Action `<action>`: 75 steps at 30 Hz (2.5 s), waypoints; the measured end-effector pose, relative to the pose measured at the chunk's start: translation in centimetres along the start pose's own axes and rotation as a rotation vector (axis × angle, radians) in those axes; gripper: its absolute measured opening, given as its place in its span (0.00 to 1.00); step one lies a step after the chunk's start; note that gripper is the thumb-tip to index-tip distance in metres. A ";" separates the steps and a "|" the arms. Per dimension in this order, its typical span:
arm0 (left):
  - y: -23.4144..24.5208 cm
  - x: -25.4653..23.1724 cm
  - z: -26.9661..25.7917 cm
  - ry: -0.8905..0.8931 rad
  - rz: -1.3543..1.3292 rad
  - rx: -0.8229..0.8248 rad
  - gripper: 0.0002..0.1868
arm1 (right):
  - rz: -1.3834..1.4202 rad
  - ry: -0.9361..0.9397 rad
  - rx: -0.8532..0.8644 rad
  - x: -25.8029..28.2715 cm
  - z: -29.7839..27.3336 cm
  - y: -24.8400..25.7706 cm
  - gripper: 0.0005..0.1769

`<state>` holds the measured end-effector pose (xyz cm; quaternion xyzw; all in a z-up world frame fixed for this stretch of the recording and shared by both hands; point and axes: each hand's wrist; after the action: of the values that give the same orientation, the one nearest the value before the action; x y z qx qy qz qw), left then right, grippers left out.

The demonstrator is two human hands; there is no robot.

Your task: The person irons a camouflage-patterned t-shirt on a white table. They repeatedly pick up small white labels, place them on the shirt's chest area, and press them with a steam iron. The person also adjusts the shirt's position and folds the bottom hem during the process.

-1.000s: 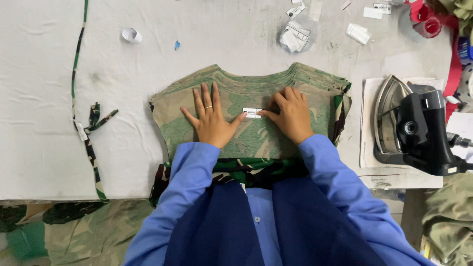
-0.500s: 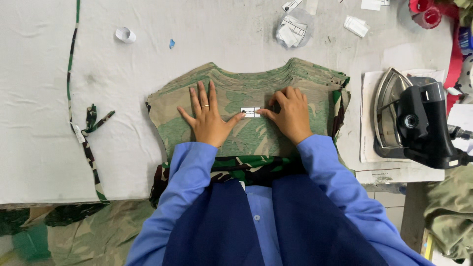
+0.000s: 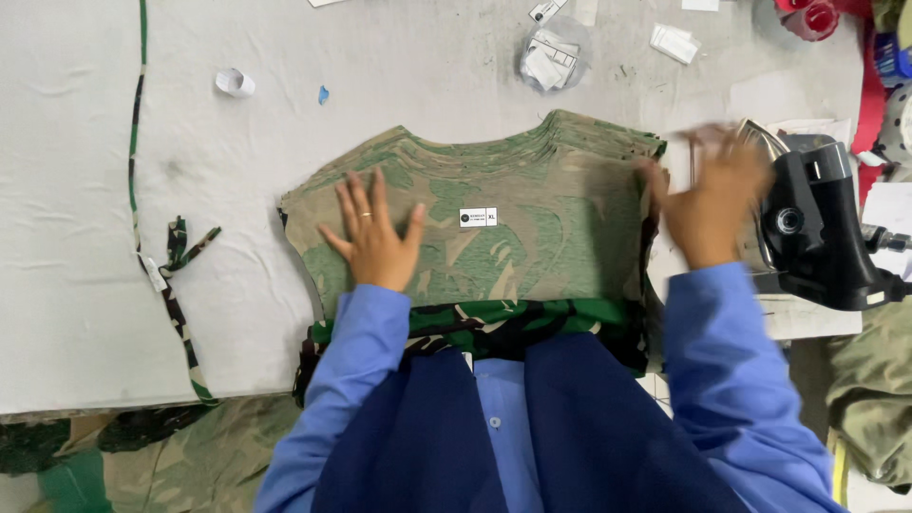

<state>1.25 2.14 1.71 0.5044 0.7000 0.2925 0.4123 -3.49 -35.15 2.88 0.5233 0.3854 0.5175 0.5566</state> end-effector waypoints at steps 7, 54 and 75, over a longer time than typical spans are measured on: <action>-1.0 8.6 4.3 -0.060 -0.078 -0.547 0.28 | 0.030 -0.290 0.427 -15.0 -0.2 3.7 0.32; -4.0 1.9 -6.7 -0.650 -0.132 -0.267 0.08 | 0.524 0.737 0.900 12.3 -13.4 -1.6 0.09; -4.4 -0.9 -9.9 -0.549 0.127 0.189 0.22 | 1.015 0.027 0.705 9.8 -9.8 -6.2 0.13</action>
<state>-9.27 -0.10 3.13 0.6437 0.5535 0.1041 0.5182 -10.33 -23.24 -3.67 0.7873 0.2431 0.5658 0.0294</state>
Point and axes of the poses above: each hand's wrist, its own z-axis towards the middle knuckle, its own y-axis out of the back of the hand, x = y × z, and after that the axes turned 6 degrees about x, right-handed
